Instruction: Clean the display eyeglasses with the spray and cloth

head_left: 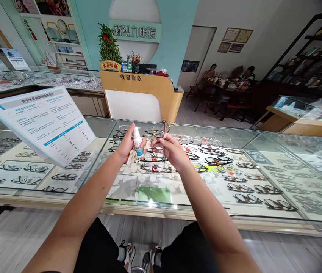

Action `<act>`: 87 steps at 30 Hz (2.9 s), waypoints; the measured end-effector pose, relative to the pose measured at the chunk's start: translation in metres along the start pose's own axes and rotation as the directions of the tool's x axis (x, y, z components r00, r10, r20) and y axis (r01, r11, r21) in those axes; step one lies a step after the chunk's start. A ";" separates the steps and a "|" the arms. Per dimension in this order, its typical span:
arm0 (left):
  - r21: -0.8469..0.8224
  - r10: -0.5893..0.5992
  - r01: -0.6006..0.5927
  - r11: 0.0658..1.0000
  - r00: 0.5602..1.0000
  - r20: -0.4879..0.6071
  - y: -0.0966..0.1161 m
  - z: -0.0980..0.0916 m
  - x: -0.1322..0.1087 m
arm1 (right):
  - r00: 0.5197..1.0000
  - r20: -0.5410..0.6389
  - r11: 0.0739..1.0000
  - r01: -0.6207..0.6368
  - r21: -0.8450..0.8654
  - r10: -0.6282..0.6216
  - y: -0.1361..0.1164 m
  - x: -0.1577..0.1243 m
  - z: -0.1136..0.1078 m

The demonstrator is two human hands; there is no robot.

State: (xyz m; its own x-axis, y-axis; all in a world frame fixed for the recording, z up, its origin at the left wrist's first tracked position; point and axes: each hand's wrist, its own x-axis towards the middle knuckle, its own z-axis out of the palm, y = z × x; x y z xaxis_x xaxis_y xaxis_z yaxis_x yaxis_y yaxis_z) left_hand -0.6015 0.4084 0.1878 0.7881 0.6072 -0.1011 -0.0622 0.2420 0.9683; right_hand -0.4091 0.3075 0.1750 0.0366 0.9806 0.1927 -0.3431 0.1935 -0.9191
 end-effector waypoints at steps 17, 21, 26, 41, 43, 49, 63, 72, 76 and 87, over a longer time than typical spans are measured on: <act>0.739 0.540 -0.237 0.631 0.818 -0.198 -0.014 -0.006 0.000 | 0.993 0.111 0.999 -0.048 -0.001 0.047 0.016 -0.003 0.014; 0.710 0.508 -0.260 0.655 0.847 -0.158 -0.014 -0.006 -0.002 | 0.998 0.066 0.999 -0.023 0.029 0.021 0.012 -0.001 0.009; 0.777 0.464 -0.261 0.573 0.885 -0.045 -0.014 0.003 -0.004 | 0.998 -0.034 0.996 0.056 0.064 -0.054 0.008 0.005 -0.002; 0.732 0.634 0.109 0.673 0.426 -0.646 0.008 -0.090 0.011 | 0.991 -0.122 0.999 0.052 0.012 -0.050 0.000 0.006 -0.003; 0.687 0.603 0.212 0.695 0.349 -0.717 0.008 -0.113 0.012 | 0.992 -0.119 0.999 0.049 0.011 -0.048 0.002 0.006 -0.006; 0.629 0.544 0.437 0.644 0.318 -0.777 -0.005 -0.146 0.004 | 0.994 -0.095 0.998 0.056 0.016 -0.054 0.008 0.010 -0.015; 0.581 0.419 0.527 0.620 0.405 -0.813 -0.026 -0.170 0.006 | 0.991 -0.124 0.999 0.050 0.005 -0.049 0.005 0.007 -0.010; 0.562 0.425 0.463 0.685 0.372 -0.825 -0.019 -0.158 0.006 | 0.992 -0.111 0.998 0.060 -0.001 -0.060 0.007 0.008 -0.013; 0.548 0.511 0.403 0.733 0.207 -0.834 -0.002 -0.142 0.000 | 0.990 -0.128 0.998 0.055 0.008 -0.053 0.003 0.007 -0.009; 0.749 0.883 -0.475 0.462 0.164 -0.440 0.027 -0.078 -0.014 | 0.985 -0.134 0.992 0.112 0.051 -0.104 -0.007 0.006 -0.011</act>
State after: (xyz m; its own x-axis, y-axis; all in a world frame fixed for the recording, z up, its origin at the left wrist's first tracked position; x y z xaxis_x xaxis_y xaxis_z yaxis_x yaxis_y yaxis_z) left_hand -0.6620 0.4651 0.1979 -0.1954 0.6464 0.7376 0.0558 -0.7435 0.6664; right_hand -0.3958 0.3121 0.1788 0.1977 0.9505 0.2397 -0.3844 0.3002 -0.8730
